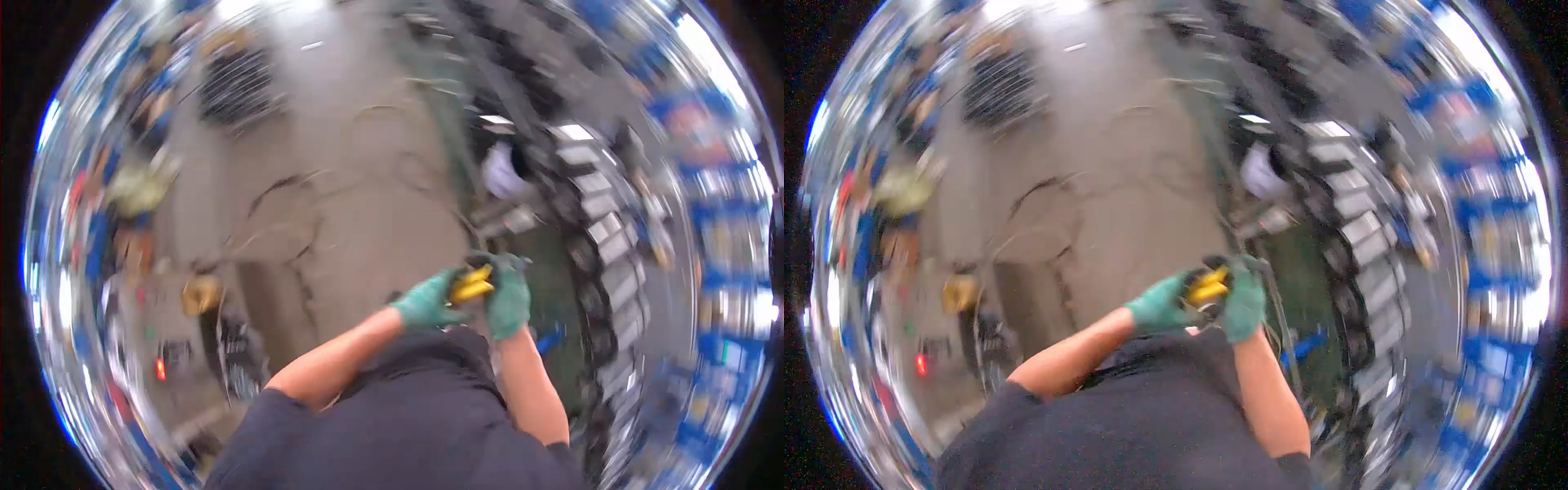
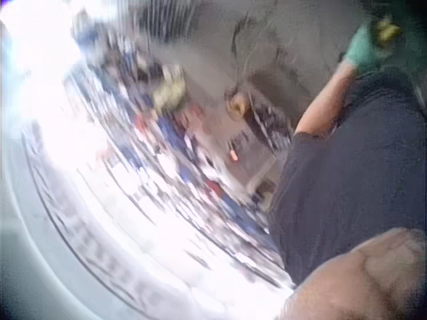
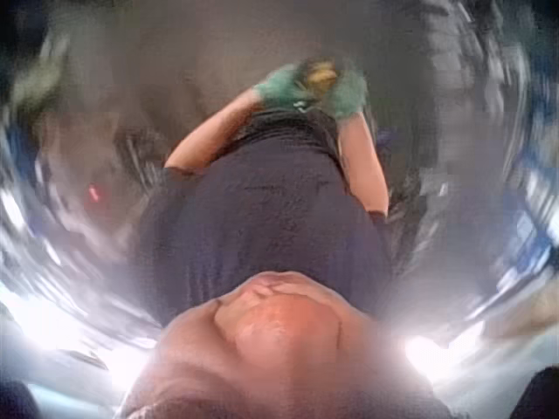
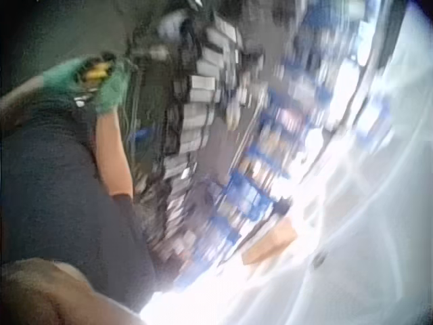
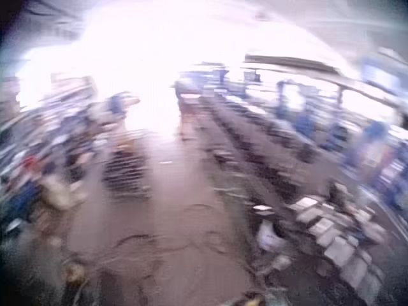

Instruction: The person connects wires to a row of pumps using pliers, carries a crate of metal discs from a storage area, and places the discs onto the top of each pump one by one.

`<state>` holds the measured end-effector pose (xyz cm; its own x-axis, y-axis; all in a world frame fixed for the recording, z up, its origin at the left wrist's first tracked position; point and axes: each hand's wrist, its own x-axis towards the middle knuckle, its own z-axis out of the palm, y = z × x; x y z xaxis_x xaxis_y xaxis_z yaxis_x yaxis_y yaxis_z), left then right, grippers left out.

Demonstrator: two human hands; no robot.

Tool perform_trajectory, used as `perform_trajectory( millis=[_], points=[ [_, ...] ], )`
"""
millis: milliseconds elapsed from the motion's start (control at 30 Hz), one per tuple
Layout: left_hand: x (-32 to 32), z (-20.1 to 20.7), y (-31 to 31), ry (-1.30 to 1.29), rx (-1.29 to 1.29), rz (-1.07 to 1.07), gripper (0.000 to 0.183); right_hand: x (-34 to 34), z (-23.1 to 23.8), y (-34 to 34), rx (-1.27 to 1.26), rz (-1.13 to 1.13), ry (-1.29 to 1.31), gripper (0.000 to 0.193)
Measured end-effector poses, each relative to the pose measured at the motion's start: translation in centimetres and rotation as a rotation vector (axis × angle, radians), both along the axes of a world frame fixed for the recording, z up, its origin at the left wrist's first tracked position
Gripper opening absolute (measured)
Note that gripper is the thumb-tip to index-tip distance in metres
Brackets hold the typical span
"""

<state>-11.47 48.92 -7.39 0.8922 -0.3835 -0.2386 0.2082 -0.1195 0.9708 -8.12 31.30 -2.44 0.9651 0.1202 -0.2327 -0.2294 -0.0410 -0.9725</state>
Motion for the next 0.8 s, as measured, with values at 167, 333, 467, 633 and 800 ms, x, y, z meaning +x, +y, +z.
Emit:
perform_trajectory(
  millis=[167, 333, 467, 633, 800],
  points=[
    [-2.1, 1.8, 6.7, 0.041, 0.334, 0.268, 0.072, 2.9, -1.7, 9.8, 0.241, 0.355, 0.341, 0.032],
    [-8.2, 3.5, 12.3, 0.259, 0.405, 0.724, 0.052, 4.5, -2.4, 18.3, 0.104, 1.005, 0.509, 0.028],
    [-14.1, 2.5, 11.9, 0.488, 0.568, 1.091, 0.052, 6.1, -5.1, 22.0, -0.058, 1.459, 0.314, 0.042],
    [-23.8, -0.9, 9.9, 0.778, 0.740, 1.471, 0.051, 13.8, -21.5, 18.4, -0.394, 1.374, 0.356, 0.044],
    [-35.0, -4.8, 9.0, 1.082, 0.752, 1.665, 0.053, 27.0, -35.4, 3.0, -1.131, 1.631, -0.331, 0.052]
  ],
)
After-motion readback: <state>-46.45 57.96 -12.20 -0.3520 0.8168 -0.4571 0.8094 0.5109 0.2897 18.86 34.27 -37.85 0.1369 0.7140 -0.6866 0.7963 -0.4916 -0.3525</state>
